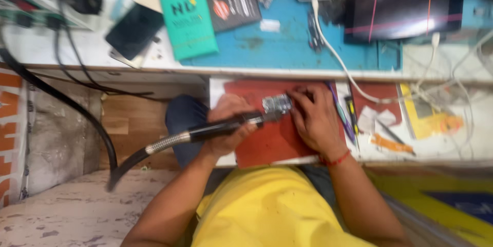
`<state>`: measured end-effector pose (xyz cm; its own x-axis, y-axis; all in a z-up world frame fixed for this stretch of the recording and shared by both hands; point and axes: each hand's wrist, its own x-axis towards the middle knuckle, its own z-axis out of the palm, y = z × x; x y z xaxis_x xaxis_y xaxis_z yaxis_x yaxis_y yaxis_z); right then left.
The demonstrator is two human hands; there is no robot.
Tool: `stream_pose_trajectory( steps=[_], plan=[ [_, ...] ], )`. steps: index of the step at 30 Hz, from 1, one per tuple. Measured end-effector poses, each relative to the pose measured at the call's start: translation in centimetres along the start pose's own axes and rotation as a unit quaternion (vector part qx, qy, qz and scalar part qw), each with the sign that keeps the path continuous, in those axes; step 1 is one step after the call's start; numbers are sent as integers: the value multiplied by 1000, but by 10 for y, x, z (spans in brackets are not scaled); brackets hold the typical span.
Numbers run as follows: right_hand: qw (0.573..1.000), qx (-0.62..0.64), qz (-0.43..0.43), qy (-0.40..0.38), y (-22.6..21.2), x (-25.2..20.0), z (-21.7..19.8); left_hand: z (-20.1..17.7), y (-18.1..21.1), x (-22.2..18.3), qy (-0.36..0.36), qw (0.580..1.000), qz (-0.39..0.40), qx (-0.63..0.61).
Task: The person scrapes a small circuit board with a metal tool, then uses a hot air gun to heat the board. The work is performed on a red mat on a cluttered workbench.
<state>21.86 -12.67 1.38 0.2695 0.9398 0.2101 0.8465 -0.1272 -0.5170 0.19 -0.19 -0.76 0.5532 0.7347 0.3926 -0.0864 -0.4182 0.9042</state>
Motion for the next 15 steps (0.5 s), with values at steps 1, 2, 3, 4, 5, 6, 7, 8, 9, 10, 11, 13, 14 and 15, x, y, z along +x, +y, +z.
stream_pose_trajectory(
  steps=[1,2,3,4,5,6,7,8,9,10,11,13,14,15],
  plan=[
    [1000,0,-9,3,2,0,1,2,-1,-1,10,1000,-3,-3],
    [1000,6,-6,-1,1,-2,-1,2,1,-4,4,1000,-12,-6],
    [1000,10,-9,3,1,1,-1,0,0,-1,-1,1000,-12,-6],
    [1000,15,-12,7,-1,2,-2,-1,0,2,-6,1000,-11,-6],
    [1000,14,-10,5,-3,3,-5,0,0,3,-12,1000,2,-3],
    [1000,12,-7,3,-5,4,-7,1,0,3,-19,1000,16,0],
    [1000,8,-5,2,-7,4,-9,2,1,1,-25,999,31,0],
    [1000,20,-12,-2,-10,5,-9,-2,4,-2,-11,1000,-2,18],
    [1000,22,-10,2,-11,7,-12,-4,4,0,-7,999,-30,26],
    [1000,24,-8,6,-9,9,-15,-4,4,2,-5,998,-57,35],
    [1000,17,-6,8,-9,6,-15,-4,3,1,-38,999,-15,36],
    [1000,12,-4,19,-5,1,-13,-3,1,-4,-50,997,11,55],
    [999,13,-6,29,-4,-2,-12,-1,0,-8,-31,997,-6,74],
    [999,22,-11,37,-2,-1,-11,-2,0,-9,-2,997,-30,65]
  ],
)
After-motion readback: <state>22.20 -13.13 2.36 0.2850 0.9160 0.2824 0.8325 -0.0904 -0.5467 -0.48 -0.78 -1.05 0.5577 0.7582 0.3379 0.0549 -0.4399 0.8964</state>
